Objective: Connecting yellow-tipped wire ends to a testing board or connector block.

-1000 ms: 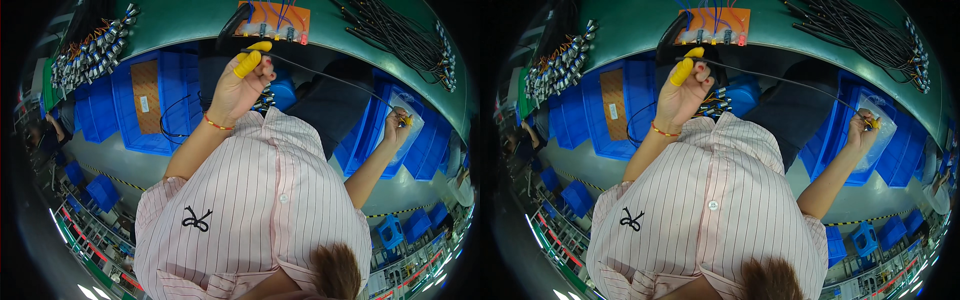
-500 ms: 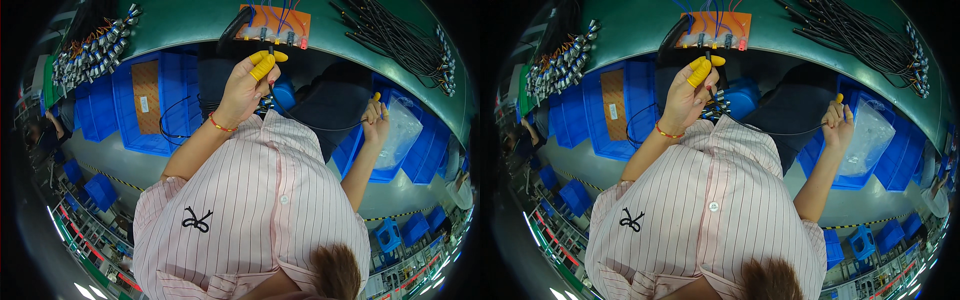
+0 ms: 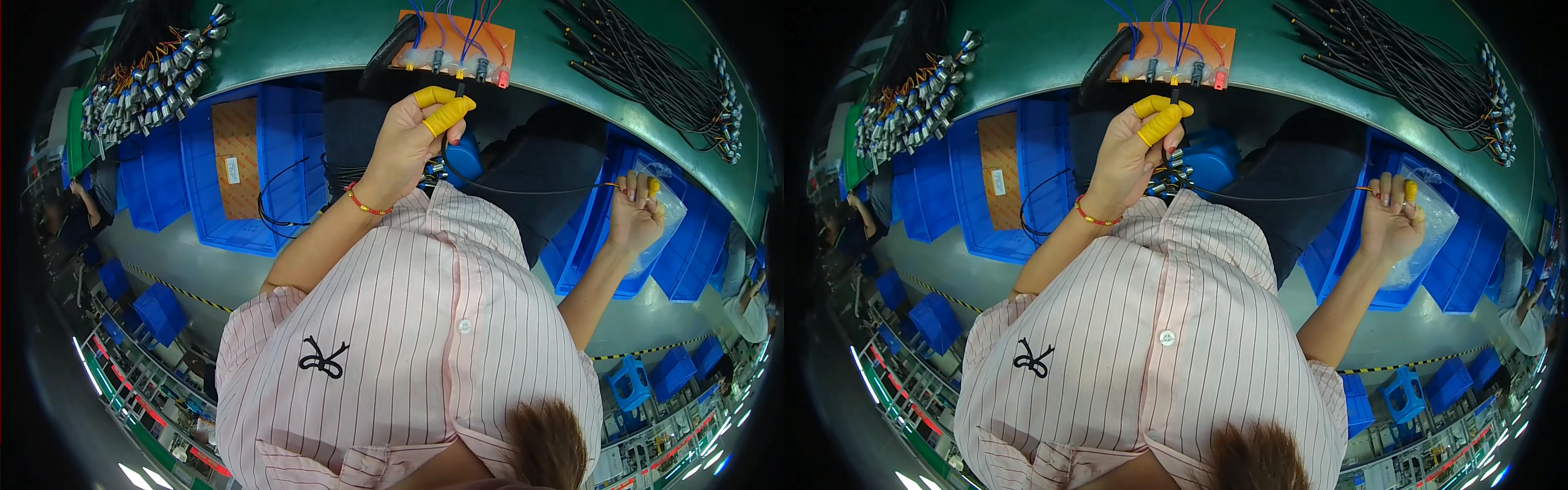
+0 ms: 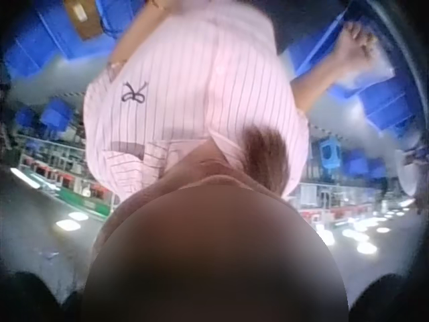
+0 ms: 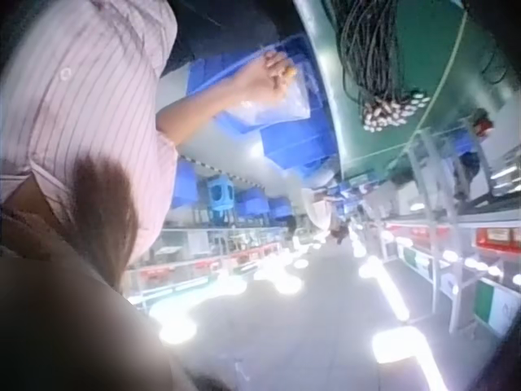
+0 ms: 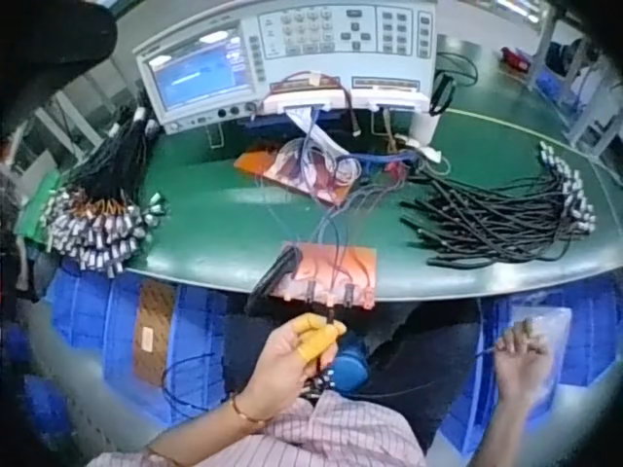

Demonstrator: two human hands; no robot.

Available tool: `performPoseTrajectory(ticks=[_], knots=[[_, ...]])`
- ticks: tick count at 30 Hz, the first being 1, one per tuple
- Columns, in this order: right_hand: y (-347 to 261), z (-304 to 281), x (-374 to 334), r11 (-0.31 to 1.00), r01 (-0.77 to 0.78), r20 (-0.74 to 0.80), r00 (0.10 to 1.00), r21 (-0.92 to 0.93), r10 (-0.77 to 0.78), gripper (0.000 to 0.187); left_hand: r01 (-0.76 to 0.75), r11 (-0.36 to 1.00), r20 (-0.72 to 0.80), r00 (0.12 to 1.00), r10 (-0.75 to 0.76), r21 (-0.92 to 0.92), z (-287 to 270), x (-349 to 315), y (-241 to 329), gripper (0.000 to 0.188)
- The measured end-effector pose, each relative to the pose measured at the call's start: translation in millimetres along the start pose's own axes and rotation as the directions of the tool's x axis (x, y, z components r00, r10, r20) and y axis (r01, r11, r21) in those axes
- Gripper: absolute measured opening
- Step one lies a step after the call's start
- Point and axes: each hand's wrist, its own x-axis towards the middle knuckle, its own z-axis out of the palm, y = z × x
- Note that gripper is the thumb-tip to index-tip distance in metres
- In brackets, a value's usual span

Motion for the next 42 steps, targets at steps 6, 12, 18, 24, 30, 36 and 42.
performPoseTrajectory(ticks=[6, 12, 18, 24, 30, 36, 42], knots=[[25.8, 0.0, 3.5, 0.997, 0.016, 0.137, 0.991, -0.077, -0.006, 0.028, 0.004, 1.000, -0.097, 0.995, -0.002, 0.024, 1.4, 5.5, 4.2, 0.013], [31.6, -1.8, 5.8, 0.994, -0.016, 0.075, 0.997, -0.109, 0.024, 0.040, -0.011, 1.000, -0.107, 0.994, 0.009, -0.017, 4.5, 5.3, 9.0, 0.010], [31.8, -6.0, 5.4, 0.996, -0.043, 0.075, 0.996, -0.074, 0.049, 0.042, 0.077, 0.963, -0.056, 0.994, -0.094, -0.259, 5.1, 3.4, 14.2, 0.014], [31.9, -14.5, 7.9, 0.995, -0.074, 0.091, 0.993, -0.060, 0.079, 0.045, 0.155, 0.904, -0.095, 0.973, -0.208, -0.399, 9.1, 6.3, 17.9, 0.022], [36.3, -4.3, 8.8, 0.993, -0.080, 0.139, 0.986, -0.082, 0.091, 0.046, 0.067, 0.952, -0.041, 0.996, -0.083, -0.297, 5.8, 8.9, 10.4, 0.021], [31.4, -5.4, 5.0, 0.993, -0.074, 0.184, 0.979, -0.090, 0.090, 0.037, 0.064, 0.975, -0.040, 0.996, -0.074, -0.214, 4.0, 10.4, 9.7, 0.022], [12.8, -13.1, -5.9, 0.997, -0.009, 0.134, 0.991, -0.072, 0.019, 0.030, 0.109, 0.993, 0.032, 0.994, -0.107, -0.051, 10.2, 8.3, 25.4, 0.032]])
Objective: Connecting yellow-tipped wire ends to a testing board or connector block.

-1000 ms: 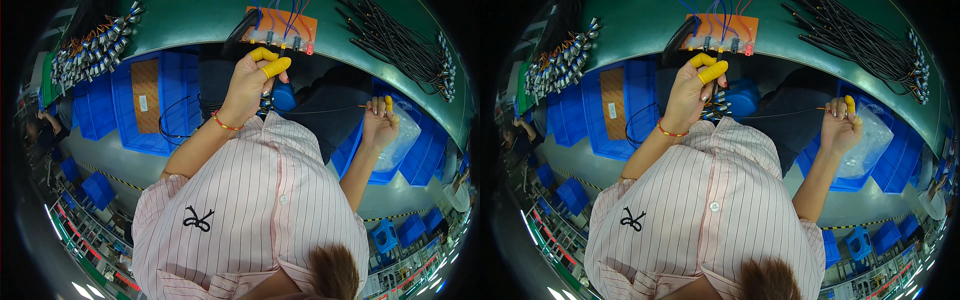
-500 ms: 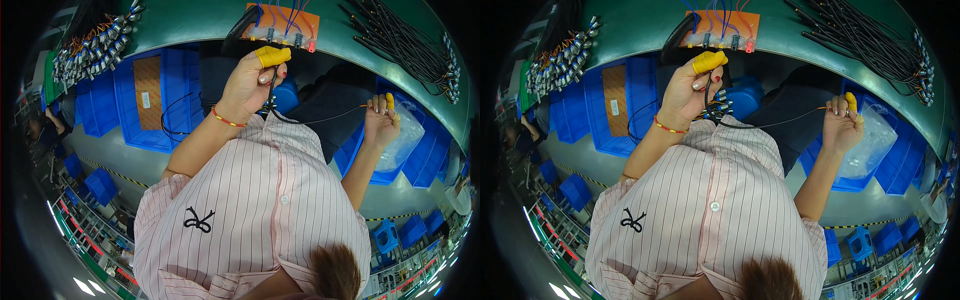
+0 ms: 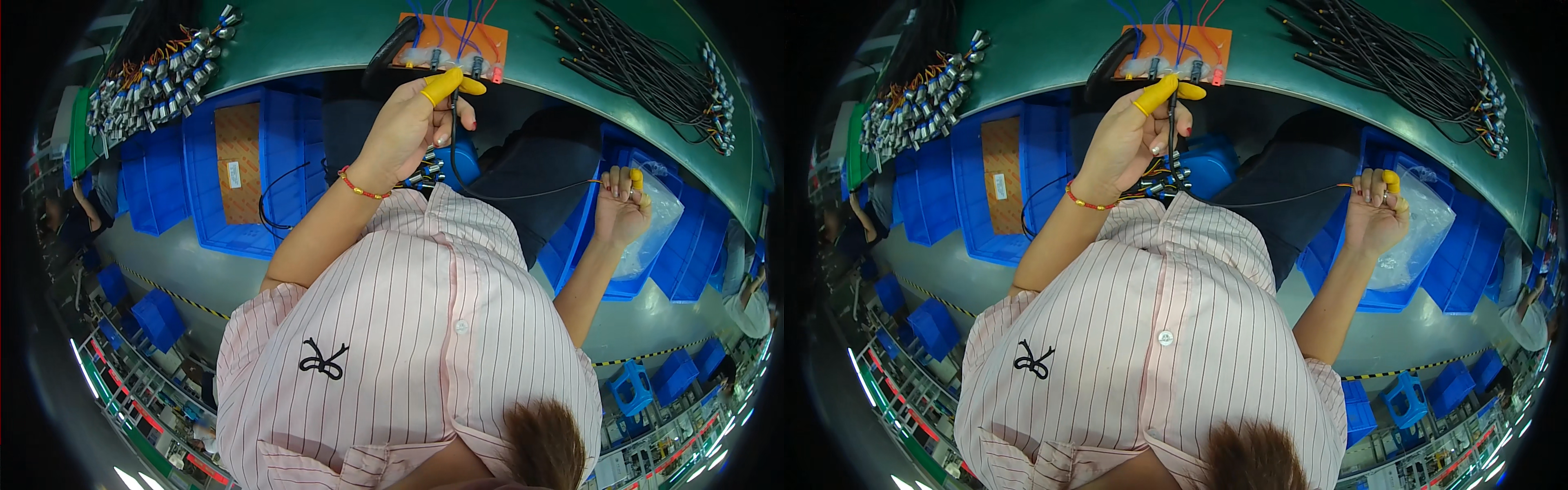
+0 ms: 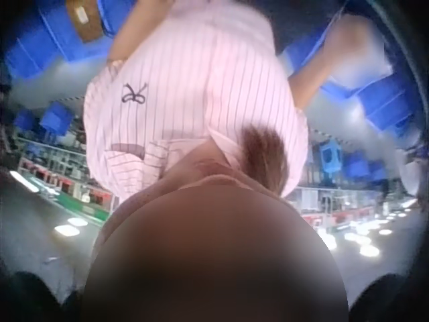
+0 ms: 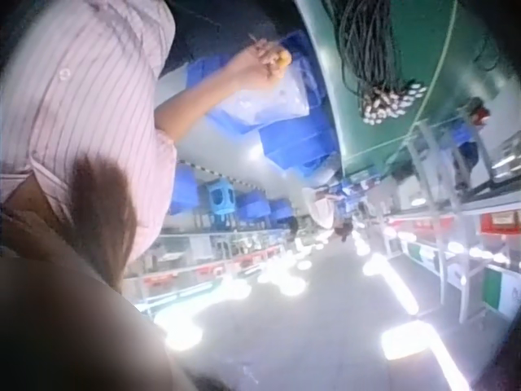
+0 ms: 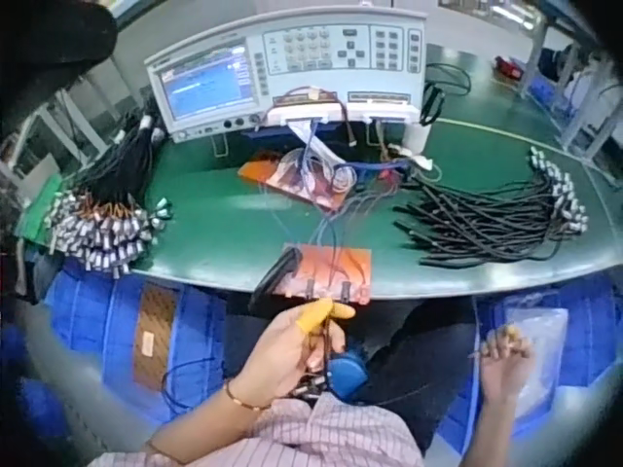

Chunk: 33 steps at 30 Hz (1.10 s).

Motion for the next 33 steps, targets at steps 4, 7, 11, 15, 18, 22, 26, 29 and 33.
performPoseTrajectory(ticks=[4, 7, 11, 15, 18, 22, 26, 29, 33], knots=[[-9.5, 0.5, -4.0, 0.999, 0.041, -0.053, 0.998, 0.010, -0.041, 0.028, -0.071, 0.993, -0.032, 0.997, 0.074, 0.096, 1.4, 2.7, -14.3, 0.028], [-18.5, -6.9, -1.9, 0.994, 0.105, 0.001, 0.995, -0.022, -0.105, 0.027, -0.097, 0.987, -0.065, 0.992, 0.106, 0.129, 2.4, 0.9, -15.9, 0.025], [-45.4, 0.6, -2.5, 0.983, 0.170, -0.059, 0.983, -0.067, -0.174, 0.022, -0.065, 0.981, 0.015, 0.998, 0.064, 0.182, 18.5, -24.6, -29.2, 0.022], [-94.8, 2.8, -2.3, 0.959, 0.254, 0.064, 0.967, -0.128, -0.247, 0.028, -0.046, 0.940, 0.253, 0.967, -0.044, 0.339, 33.4, -36.6, -34.9, 0.025], [-136.1, 10.5, 15.3, 0.933, 0.341, 0.115, 0.938, -0.119, -0.328, 0.030, -0.183, 0.942, 0.237, 0.964, 0.117, 0.281, 51.2, -7.0, -13.7, 0.028], [-209.8, 4.3, 58.1, 0.901, 0.432, 0.206, 0.886, -0.034, -0.416, 0.037, -0.372, 0.913, 0.295, 0.903, 0.313, 0.169, 93.4, 46.0, 21.7, 0.033], [-263.5, -4.7, 112.2, 0.878, 0.479, 0.129, 0.869, 0.020, -0.477, 0.043, -0.349, 0.915, 0.339, 0.902, 0.269, 0.203, 112.9, 81.0, 39.4, 0.053], [-282.6, -18.7, 154.0, 0.875, 0.476, -0.003, 0.878, -0.091, -0.478, 0.042, -0.381, 0.823, 0.418, 0.887, 0.197, 0.421, 96.6, 65.2, 36.9, 0.042], [-298.9, -49.5, 206.1, 0.852, 0.454, -0.016, 0.880, -0.260, -0.474, 0.045, -0.217, 0.782, 0.441, 0.894, -0.082, 0.584, 39.1, 21.2, 19.0, 0.031]])
